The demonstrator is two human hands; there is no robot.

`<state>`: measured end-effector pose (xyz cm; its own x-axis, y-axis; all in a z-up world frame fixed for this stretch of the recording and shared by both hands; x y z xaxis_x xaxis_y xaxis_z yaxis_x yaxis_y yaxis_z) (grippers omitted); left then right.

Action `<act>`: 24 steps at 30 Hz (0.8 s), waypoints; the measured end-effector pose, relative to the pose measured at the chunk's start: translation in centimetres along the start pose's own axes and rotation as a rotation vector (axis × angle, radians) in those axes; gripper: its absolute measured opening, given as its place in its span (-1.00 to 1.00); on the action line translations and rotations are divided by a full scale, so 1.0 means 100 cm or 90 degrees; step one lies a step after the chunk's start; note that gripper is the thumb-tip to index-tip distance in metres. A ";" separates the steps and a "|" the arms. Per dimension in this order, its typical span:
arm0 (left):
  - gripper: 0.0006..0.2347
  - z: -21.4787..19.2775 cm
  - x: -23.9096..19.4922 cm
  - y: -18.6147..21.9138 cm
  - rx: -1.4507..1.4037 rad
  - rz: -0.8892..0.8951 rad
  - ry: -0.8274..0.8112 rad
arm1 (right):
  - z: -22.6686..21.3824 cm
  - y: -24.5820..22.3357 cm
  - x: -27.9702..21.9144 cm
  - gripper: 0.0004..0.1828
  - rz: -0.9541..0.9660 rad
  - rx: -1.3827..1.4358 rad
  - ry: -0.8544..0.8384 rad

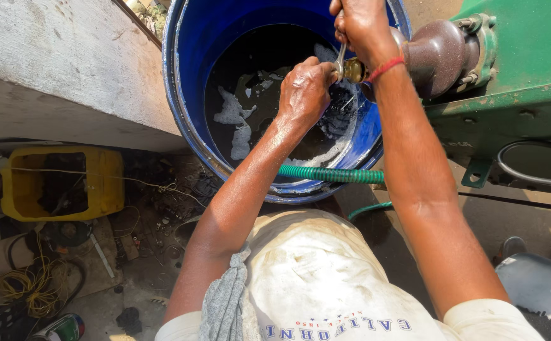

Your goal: The person fills a blue bucket with water from a tap attached to a green machine. They then use two wrenches to loosen and remove a brass valve from the tap. After removing the valve, they pick up a bottle of sealant and inspect the machine.

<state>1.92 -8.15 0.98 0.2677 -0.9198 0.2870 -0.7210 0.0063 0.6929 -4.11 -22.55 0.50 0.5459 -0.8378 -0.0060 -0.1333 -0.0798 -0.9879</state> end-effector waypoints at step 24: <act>-0.91 0.007 0.034 -0.004 -0.075 0.001 -0.105 | -0.036 -0.037 -0.034 -0.38 -0.126 0.096 0.019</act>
<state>2.65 -11.58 1.19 0.1511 -0.9714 0.1831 -0.6386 0.0455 0.7682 -8.48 -21.36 4.74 0.5244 -0.8294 0.1926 0.1001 -0.1646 -0.9813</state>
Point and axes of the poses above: each hand's wrist, its own x-axis towards the middle knuckle, its own z-axis out of the palm, y = z × x, the point moved 10 cm from there along x, towards the middle knuckle, and after that the axes turned 2 degrees about -x, right-handed, at the moved point
